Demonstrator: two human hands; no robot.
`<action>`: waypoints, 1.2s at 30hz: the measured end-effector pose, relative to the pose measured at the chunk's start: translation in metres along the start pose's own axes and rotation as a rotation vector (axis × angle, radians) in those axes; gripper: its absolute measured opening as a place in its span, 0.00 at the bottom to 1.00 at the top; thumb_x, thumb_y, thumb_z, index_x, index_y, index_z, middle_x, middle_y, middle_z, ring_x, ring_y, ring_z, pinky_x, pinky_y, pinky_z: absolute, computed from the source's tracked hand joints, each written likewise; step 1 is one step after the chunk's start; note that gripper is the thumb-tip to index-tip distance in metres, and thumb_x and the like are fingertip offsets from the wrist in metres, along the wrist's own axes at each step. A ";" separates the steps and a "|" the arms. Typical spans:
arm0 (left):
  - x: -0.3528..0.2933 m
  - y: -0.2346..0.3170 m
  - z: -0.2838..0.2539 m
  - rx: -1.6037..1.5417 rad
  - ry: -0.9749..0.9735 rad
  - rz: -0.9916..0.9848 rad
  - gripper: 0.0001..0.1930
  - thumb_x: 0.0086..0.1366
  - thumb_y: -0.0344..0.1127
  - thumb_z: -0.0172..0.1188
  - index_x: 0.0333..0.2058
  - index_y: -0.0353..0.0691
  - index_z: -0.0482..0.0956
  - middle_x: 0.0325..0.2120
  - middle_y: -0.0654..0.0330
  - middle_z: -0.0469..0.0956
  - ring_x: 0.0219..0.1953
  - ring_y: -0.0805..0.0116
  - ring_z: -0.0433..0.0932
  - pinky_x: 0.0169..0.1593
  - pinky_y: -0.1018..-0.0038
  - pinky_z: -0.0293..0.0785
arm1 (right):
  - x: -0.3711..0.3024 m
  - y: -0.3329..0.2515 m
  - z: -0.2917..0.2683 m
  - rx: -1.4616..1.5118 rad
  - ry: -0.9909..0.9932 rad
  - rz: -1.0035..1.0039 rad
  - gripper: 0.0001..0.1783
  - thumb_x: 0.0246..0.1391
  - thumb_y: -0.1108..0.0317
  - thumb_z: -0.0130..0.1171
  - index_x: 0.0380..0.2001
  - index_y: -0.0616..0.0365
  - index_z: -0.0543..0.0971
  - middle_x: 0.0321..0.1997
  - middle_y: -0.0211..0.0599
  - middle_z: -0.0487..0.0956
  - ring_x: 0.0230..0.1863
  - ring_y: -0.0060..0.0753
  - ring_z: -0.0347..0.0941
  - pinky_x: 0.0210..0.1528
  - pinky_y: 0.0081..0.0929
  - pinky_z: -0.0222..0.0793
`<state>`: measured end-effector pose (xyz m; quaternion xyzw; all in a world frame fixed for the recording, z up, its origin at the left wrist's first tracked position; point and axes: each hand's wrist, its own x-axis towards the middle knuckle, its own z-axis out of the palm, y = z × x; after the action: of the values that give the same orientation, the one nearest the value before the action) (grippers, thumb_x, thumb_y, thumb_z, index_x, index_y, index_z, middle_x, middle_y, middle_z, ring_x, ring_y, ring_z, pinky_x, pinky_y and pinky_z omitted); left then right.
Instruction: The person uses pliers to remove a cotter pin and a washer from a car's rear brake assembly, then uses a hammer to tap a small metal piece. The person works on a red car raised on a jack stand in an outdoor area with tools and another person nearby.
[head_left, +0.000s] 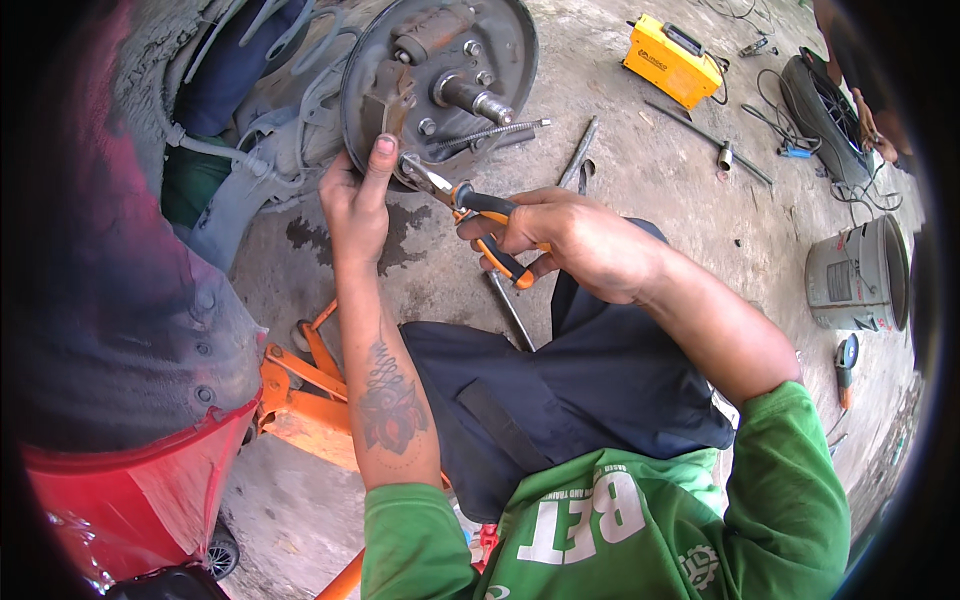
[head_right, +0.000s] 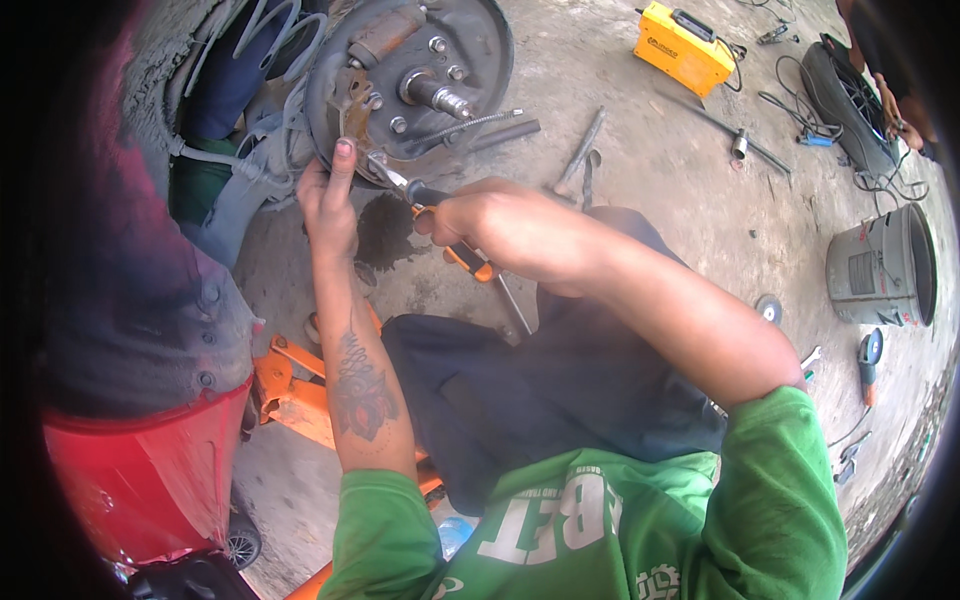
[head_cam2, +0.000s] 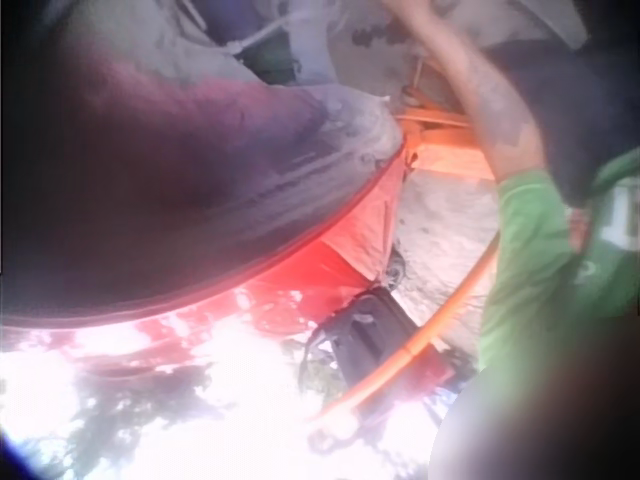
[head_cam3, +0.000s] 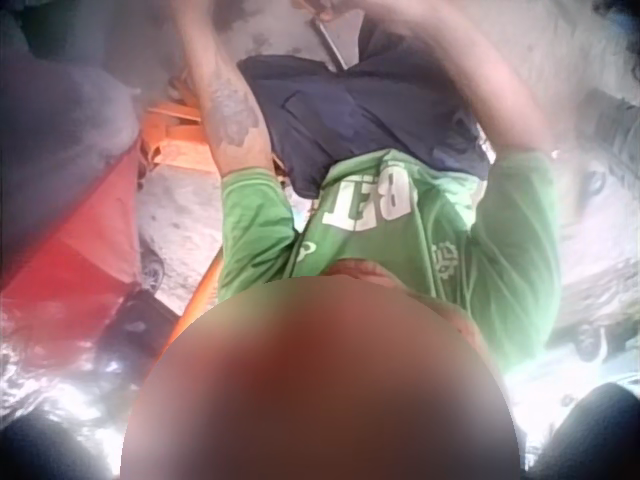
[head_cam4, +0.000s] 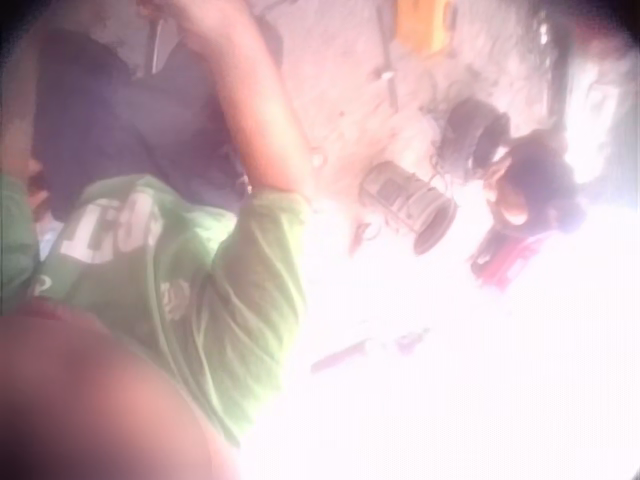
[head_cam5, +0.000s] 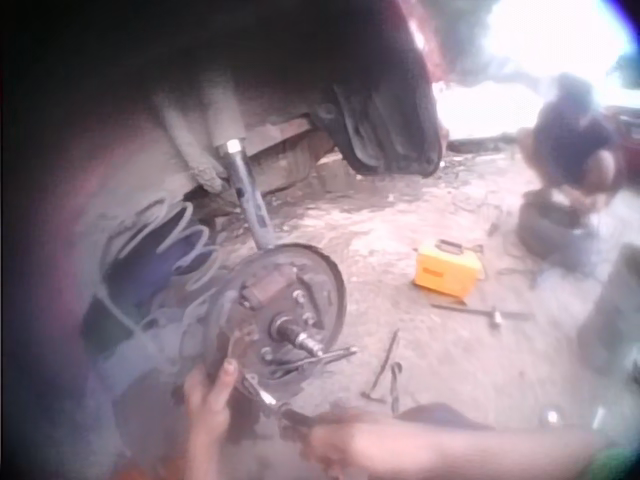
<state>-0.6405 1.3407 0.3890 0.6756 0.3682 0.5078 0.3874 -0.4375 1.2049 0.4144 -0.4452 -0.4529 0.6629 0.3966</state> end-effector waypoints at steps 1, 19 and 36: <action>0.000 0.000 0.000 -0.003 -0.002 -0.012 0.28 0.64 0.53 0.65 0.41 0.26 0.80 0.36 0.59 0.81 0.39 0.72 0.74 0.46 0.76 0.68 | 0.000 -0.001 0.002 -0.023 -0.004 -0.020 0.21 0.55 0.57 0.51 0.40 0.66 0.79 0.41 0.39 0.77 0.41 0.31 0.70 0.43 0.31 0.68; 0.000 -0.001 0.004 -0.006 0.032 0.063 0.26 0.64 0.53 0.65 0.38 0.28 0.81 0.32 0.60 0.80 0.36 0.73 0.73 0.44 0.77 0.68 | 0.004 -0.013 -0.002 -0.193 0.014 0.066 0.22 0.53 0.60 0.53 0.42 0.68 0.80 0.49 0.41 0.79 0.48 0.30 0.74 0.43 0.29 0.72; 0.001 0.001 0.003 0.045 0.033 0.112 0.28 0.63 0.54 0.65 0.39 0.27 0.81 0.32 0.58 0.81 0.36 0.71 0.74 0.44 0.76 0.69 | 0.011 -0.017 -0.005 -0.257 0.001 -0.105 0.15 0.47 0.67 0.53 0.30 0.70 0.81 0.46 0.50 0.81 0.41 0.30 0.76 0.42 0.27 0.72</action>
<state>-0.6370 1.3408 0.3898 0.6950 0.3477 0.5314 0.3370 -0.4345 1.2214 0.4269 -0.4683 -0.5567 0.5775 0.3704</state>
